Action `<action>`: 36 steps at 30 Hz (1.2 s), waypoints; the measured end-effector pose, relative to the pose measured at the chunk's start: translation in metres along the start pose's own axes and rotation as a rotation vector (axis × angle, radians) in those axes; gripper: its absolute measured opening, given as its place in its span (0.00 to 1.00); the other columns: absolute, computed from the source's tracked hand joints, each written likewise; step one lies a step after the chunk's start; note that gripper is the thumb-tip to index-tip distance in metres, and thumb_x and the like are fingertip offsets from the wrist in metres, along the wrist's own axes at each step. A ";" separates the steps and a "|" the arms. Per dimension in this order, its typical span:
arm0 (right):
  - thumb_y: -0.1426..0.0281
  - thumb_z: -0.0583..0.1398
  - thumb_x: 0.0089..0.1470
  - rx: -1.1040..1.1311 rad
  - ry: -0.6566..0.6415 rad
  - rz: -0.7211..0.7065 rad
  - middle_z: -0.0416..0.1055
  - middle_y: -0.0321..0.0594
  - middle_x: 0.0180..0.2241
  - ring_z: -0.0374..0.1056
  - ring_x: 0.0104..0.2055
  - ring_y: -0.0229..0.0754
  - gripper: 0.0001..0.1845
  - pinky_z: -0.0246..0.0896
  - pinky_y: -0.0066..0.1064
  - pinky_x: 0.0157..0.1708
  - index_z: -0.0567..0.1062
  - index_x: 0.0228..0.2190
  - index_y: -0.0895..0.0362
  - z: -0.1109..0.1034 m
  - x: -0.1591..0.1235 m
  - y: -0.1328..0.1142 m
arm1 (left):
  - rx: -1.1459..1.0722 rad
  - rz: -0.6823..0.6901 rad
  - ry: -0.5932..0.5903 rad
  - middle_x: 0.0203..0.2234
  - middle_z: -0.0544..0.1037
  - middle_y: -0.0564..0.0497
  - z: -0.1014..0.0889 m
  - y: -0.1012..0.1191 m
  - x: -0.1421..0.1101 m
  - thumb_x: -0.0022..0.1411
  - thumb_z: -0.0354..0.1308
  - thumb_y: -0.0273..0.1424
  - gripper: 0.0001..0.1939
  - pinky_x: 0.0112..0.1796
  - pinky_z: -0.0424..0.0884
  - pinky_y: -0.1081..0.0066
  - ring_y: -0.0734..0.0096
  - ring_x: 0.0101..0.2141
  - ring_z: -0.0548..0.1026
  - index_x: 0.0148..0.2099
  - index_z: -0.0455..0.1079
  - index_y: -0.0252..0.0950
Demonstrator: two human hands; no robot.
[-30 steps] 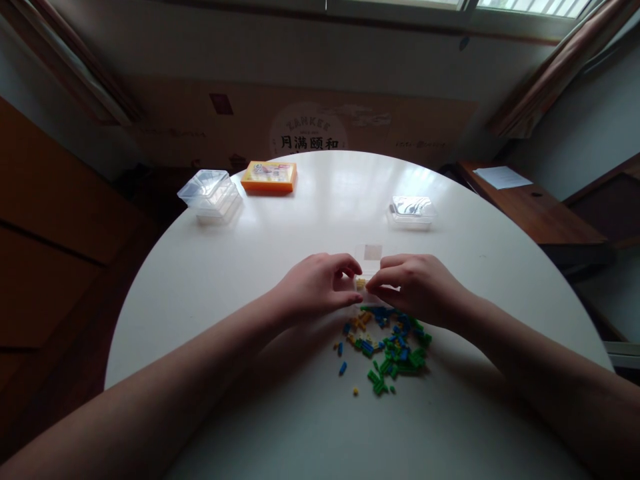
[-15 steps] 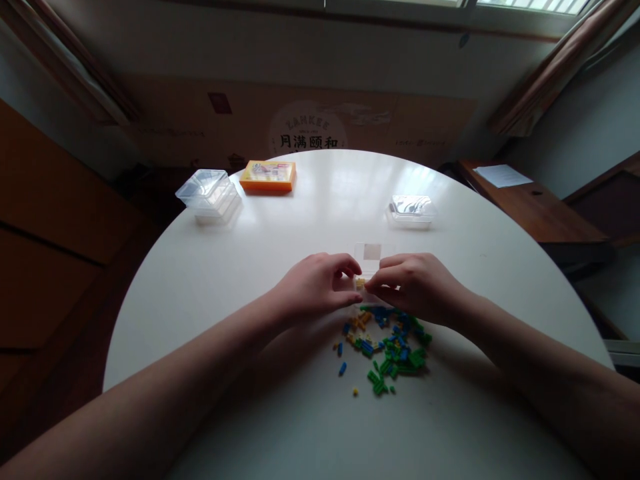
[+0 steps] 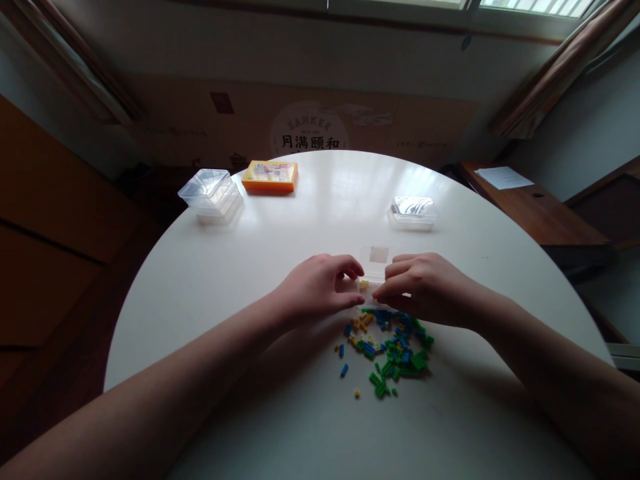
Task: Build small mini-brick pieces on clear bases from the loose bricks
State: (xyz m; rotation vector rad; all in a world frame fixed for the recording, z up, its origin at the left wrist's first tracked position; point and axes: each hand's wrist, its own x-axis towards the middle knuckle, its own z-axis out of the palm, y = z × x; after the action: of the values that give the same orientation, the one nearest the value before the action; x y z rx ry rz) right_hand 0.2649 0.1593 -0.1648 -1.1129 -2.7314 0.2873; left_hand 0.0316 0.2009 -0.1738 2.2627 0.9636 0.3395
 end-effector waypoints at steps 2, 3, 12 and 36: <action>0.68 0.60 0.60 0.002 -0.014 -0.024 0.72 0.34 0.26 0.62 0.29 0.34 0.09 0.50 0.27 0.31 0.80 0.30 0.51 -0.001 0.000 0.001 | 0.005 -0.003 0.000 0.37 0.80 0.52 0.000 0.000 0.000 0.54 0.66 0.37 0.15 0.40 0.70 0.65 0.63 0.39 0.75 0.44 0.74 0.41; 0.68 0.60 0.60 0.001 -0.015 -0.027 0.72 0.34 0.26 0.62 0.29 0.35 0.08 0.50 0.27 0.31 0.79 0.30 0.51 -0.002 -0.001 0.001 | 0.007 -0.002 0.000 0.37 0.80 0.51 0.000 0.000 0.000 0.55 0.66 0.37 0.15 0.40 0.70 0.65 0.63 0.39 0.75 0.45 0.74 0.41; 0.69 0.62 0.57 -0.003 -0.015 0.012 0.71 0.33 0.26 0.62 0.29 0.34 0.05 0.49 0.26 0.29 0.79 0.30 0.52 0.001 0.001 0.002 | 0.016 0.005 -0.001 0.37 0.80 0.52 0.001 0.000 0.001 0.54 0.66 0.37 0.15 0.40 0.69 0.66 0.63 0.39 0.75 0.44 0.74 0.41; 0.63 0.55 0.66 -0.156 0.064 -0.027 0.70 0.35 0.26 0.58 0.28 0.36 0.14 0.42 0.28 0.27 0.80 0.38 0.48 0.002 0.002 -0.005 | 0.008 -0.006 -0.012 0.37 0.79 0.52 0.000 0.002 0.001 0.55 0.65 0.39 0.16 0.39 0.69 0.66 0.63 0.40 0.75 0.45 0.75 0.41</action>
State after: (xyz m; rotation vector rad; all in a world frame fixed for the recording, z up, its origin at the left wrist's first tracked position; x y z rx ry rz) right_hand 0.2595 0.1570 -0.1657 -1.1006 -2.7483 0.0346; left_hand 0.0328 0.2005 -0.1728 2.2657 0.9672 0.3201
